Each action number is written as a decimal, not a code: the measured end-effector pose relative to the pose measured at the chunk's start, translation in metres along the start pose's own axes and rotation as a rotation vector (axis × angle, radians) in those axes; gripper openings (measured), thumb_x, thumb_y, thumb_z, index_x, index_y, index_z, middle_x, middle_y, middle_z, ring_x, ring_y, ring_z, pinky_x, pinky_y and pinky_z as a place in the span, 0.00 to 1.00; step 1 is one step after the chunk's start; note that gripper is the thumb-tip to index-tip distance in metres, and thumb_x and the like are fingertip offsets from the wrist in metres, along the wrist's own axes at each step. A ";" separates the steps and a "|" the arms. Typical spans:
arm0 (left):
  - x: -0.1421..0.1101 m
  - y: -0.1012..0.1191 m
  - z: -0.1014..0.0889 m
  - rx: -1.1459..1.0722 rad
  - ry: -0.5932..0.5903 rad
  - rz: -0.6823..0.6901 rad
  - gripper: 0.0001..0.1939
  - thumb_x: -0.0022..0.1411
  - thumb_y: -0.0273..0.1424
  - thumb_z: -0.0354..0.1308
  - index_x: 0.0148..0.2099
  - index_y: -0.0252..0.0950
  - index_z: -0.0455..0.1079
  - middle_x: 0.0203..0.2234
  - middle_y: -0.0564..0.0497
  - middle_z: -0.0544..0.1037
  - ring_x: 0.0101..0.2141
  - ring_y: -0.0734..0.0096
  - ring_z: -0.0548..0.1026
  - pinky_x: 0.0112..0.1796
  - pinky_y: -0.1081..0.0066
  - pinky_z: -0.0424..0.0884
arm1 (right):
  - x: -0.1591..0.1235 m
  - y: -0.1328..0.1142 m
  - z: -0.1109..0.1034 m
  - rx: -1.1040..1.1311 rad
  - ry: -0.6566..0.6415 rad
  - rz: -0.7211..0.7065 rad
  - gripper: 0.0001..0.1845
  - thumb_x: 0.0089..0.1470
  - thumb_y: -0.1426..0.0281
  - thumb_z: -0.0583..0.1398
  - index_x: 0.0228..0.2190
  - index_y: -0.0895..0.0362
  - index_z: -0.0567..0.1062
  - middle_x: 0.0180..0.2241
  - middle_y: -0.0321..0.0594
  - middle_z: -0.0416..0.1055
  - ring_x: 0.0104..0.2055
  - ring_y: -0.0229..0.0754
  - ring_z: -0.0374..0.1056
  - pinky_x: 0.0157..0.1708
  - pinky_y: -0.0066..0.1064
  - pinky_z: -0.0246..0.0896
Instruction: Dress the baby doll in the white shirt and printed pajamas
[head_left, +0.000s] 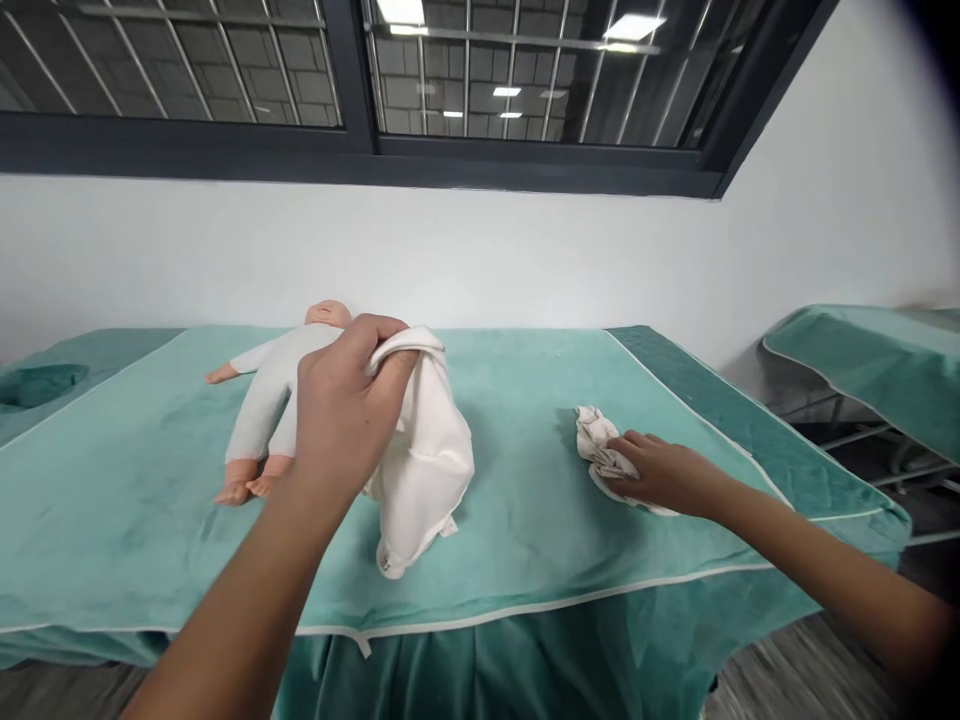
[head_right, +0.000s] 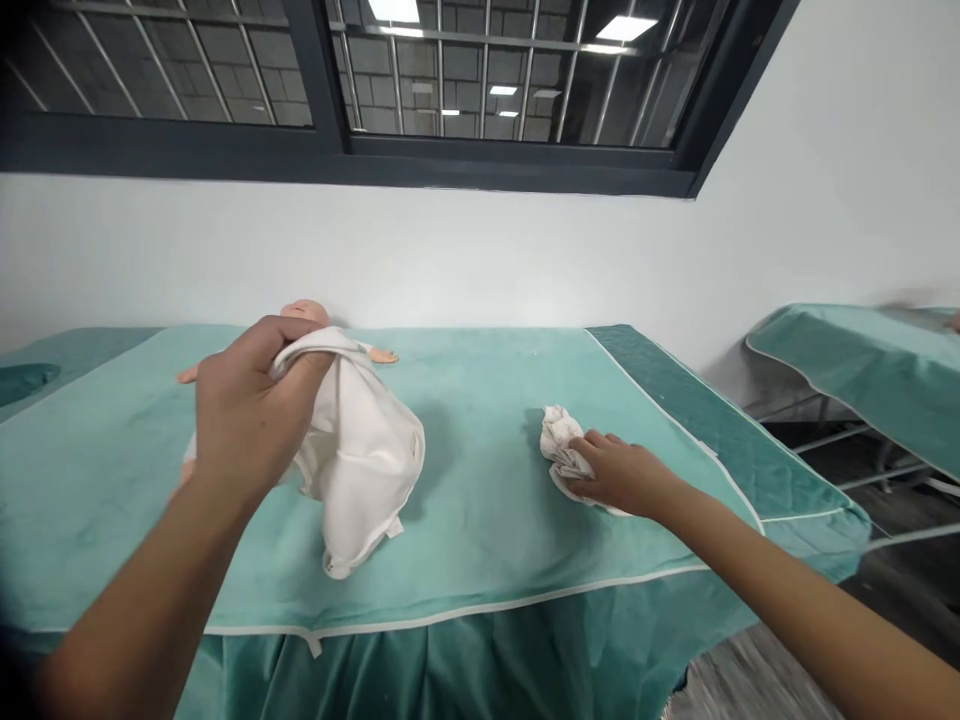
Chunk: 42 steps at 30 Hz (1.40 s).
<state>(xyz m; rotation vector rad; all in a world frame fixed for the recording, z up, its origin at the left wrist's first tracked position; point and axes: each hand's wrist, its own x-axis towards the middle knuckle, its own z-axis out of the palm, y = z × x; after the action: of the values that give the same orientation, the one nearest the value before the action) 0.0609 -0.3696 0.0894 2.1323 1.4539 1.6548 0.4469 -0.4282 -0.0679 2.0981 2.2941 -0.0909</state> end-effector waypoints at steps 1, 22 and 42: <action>0.003 0.002 -0.001 0.008 -0.009 0.015 0.05 0.60 0.33 0.56 0.34 0.40 0.72 0.27 0.56 0.74 0.27 0.72 0.69 0.30 0.72 0.63 | -0.001 -0.003 -0.011 -0.017 -0.007 -0.011 0.27 0.55 0.50 0.58 0.52 0.50 0.71 0.48 0.48 0.72 0.44 0.53 0.72 0.36 0.38 0.63; 0.006 0.014 -0.022 0.874 -0.296 0.377 0.15 0.63 0.24 0.45 0.47 0.39 0.69 0.44 0.45 0.73 0.32 0.65 0.75 0.26 0.70 0.61 | 0.058 -0.219 -0.147 0.978 0.731 -0.352 0.06 0.55 0.65 0.60 0.30 0.54 0.68 0.26 0.30 0.63 0.28 0.34 0.57 0.29 0.27 0.52; 0.002 -0.056 -0.035 0.554 -0.268 -0.182 0.11 0.60 0.29 0.51 0.43 0.44 0.70 0.41 0.52 0.79 0.38 0.60 0.75 0.31 0.68 0.64 | 0.086 -0.108 -0.090 0.673 0.697 -0.069 0.14 0.47 0.75 0.52 0.33 0.55 0.74 0.31 0.36 0.73 0.33 0.40 0.66 0.32 0.28 0.56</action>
<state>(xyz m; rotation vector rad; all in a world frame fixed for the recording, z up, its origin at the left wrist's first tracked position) -0.0013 -0.3535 0.0735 2.2559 2.1116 0.9289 0.3332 -0.3466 0.0188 2.6850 3.0669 -0.1785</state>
